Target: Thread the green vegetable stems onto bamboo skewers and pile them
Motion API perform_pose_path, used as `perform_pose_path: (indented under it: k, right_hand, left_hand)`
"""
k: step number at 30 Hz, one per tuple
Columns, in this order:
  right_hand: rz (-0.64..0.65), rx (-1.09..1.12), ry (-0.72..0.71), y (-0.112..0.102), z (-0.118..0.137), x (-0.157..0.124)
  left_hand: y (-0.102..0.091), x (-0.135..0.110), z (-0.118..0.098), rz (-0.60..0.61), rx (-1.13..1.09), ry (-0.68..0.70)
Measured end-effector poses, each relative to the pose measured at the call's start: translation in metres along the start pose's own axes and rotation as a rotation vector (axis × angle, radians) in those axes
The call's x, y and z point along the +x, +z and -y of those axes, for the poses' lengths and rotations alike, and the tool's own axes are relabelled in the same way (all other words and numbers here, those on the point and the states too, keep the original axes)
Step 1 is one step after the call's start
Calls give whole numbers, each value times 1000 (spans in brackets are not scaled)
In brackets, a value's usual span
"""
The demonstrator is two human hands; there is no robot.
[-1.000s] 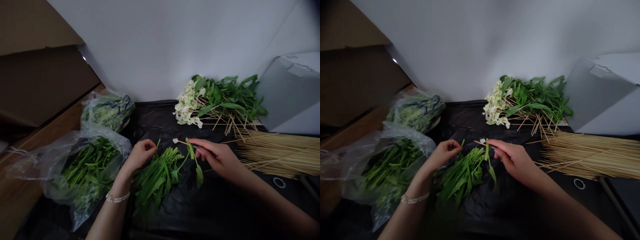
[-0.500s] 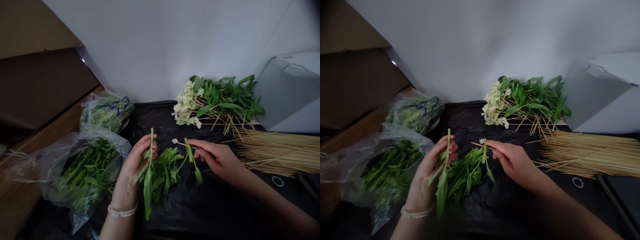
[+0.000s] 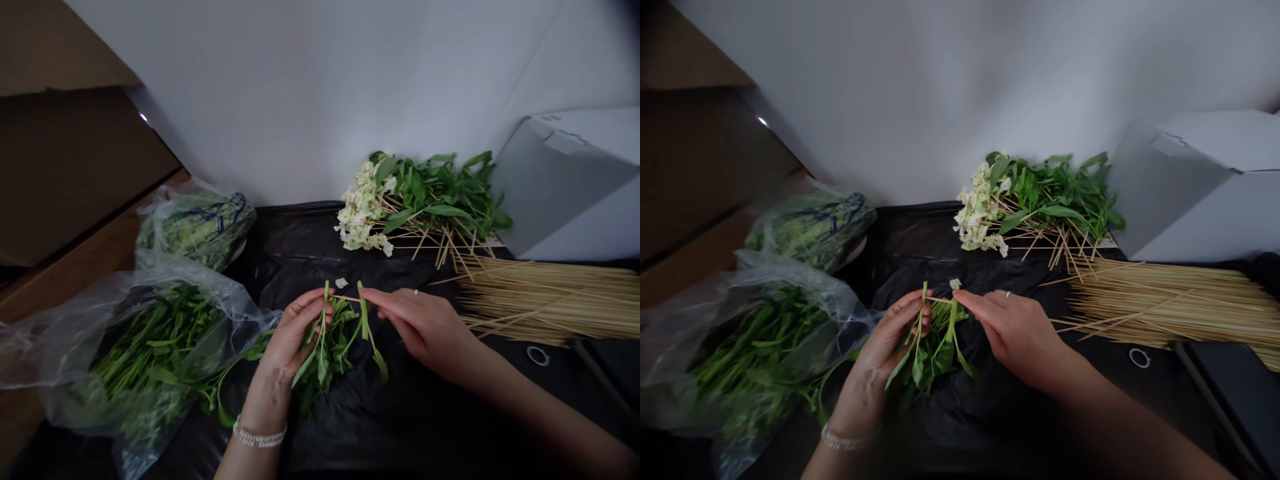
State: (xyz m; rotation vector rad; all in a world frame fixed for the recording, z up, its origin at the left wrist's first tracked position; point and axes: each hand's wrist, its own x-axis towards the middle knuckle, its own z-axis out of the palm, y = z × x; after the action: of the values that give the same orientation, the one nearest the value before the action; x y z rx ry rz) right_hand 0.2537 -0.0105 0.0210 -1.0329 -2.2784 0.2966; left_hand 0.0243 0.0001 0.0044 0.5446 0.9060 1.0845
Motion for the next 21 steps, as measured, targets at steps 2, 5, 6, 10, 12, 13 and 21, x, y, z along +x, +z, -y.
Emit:
perform_pose_path:
  k: [2, 5, 6, 10, 12, 13, 21]
  right_hand:
    - [0, -25, 0, 1, 0, 0]
    - [-8, -54, 10, 2, 1, 0]
    - [-10, -67, 13, 3, 1, 0]
    - [-13, -124, -1, 5, 1, 0]
    - [-21, -151, -20, 5, 1, 0]
    - [-26, -163, -28, 6, 1, 0]
    - [-45, -257, -73, 8, -1, -1]
  left_hand:
    - [1, 0, 1, -15, 1, -4]
    - [4, -1, 0, -30, 22, 1]
    - [5, -1, 0, -37, 35, 2]
    - [5, -2, 0, -62, 73, -3]
    - [4, -1, 1, -67, 76, -9]
    - [3, -1, 1, -69, 78, -10]
    - [4, -2, 0, -73, 67, -13]
